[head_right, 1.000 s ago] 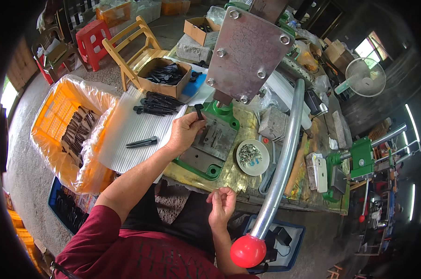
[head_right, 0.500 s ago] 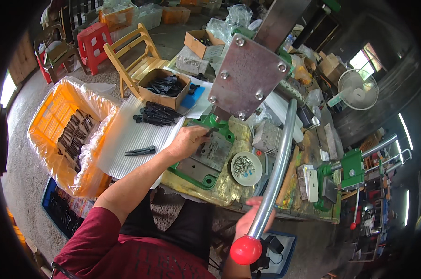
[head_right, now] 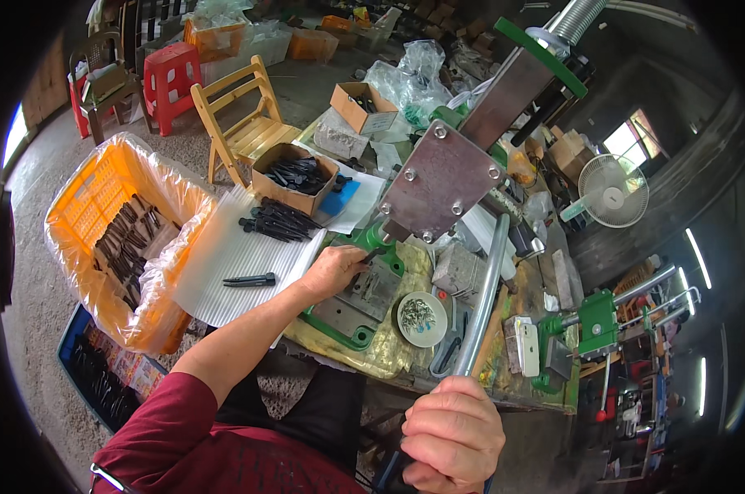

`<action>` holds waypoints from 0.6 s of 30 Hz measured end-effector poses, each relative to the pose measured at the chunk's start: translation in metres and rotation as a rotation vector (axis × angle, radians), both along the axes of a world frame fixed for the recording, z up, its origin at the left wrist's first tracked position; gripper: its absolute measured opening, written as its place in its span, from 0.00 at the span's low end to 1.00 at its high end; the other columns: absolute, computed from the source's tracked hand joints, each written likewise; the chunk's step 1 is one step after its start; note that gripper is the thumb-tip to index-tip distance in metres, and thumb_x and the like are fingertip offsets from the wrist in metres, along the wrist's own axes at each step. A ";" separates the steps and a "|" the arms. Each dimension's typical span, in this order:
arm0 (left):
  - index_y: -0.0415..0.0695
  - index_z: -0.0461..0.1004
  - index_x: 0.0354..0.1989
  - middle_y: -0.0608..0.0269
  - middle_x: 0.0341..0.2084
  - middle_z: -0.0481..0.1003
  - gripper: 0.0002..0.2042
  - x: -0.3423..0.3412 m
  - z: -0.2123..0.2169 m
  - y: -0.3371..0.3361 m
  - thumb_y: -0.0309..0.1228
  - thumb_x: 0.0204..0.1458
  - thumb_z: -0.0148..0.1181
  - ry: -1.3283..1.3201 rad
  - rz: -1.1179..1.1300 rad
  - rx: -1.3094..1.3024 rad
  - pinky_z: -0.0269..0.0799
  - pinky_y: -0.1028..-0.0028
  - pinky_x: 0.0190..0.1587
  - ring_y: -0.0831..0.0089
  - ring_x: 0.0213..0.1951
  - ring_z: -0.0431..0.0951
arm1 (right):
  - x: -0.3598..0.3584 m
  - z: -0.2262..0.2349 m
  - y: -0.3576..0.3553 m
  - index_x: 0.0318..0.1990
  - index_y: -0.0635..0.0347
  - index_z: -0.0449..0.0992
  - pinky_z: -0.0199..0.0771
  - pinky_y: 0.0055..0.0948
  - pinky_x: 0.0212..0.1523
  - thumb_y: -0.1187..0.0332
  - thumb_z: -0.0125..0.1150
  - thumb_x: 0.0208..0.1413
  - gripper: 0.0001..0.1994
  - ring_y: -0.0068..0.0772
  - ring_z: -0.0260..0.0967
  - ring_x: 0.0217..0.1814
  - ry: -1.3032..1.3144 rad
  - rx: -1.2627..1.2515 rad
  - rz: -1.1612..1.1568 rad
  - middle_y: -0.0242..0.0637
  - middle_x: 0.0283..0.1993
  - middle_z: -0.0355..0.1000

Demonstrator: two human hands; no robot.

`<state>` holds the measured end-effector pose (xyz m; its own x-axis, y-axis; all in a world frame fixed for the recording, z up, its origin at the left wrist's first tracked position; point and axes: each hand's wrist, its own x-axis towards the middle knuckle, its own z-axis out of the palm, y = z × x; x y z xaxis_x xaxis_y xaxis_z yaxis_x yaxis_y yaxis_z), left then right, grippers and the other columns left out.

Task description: The person assembles plastic components by inserting metal fasteners into them by hand and pressing them using a manual press machine, then stacks and arranges the finished parts into plastic crates with foam padding.

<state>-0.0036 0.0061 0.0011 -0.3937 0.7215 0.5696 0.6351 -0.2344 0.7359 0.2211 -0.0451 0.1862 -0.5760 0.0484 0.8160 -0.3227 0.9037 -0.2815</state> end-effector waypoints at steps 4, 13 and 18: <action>0.35 0.68 0.27 0.49 0.23 0.68 0.06 0.000 -0.002 0.000 0.22 0.39 0.55 -0.004 0.016 0.037 0.64 0.64 0.31 0.52 0.30 0.69 | -0.005 0.006 -0.004 0.15 0.58 0.63 0.57 0.27 0.22 0.50 0.47 0.51 0.22 0.27 0.61 0.12 0.083 -0.125 -0.056 0.31 0.11 0.61; 0.35 0.68 0.28 0.50 0.23 0.68 0.06 0.001 -0.004 0.000 0.23 0.39 0.55 -0.010 0.011 0.026 0.64 0.64 0.31 0.52 0.30 0.69 | -0.002 0.011 0.001 0.14 0.58 0.59 0.53 0.26 0.19 0.56 0.45 0.53 0.20 0.26 0.59 0.10 0.080 -0.112 -0.013 0.30 0.10 0.59; 0.36 0.69 0.28 0.50 0.24 0.69 0.06 0.000 0.002 -0.001 0.23 0.40 0.54 -0.041 0.010 0.003 0.64 0.64 0.31 0.52 0.30 0.70 | -0.010 0.010 0.003 0.14 0.57 0.60 0.53 0.25 0.18 0.56 0.45 0.53 0.20 0.26 0.60 0.10 0.091 -0.073 -0.011 0.29 0.10 0.59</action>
<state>-0.0037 0.0055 0.0026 -0.4242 0.7159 0.5547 0.6069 -0.2299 0.7608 0.2115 -0.0423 0.1962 -0.4988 0.1157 0.8590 -0.3400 0.8855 -0.3167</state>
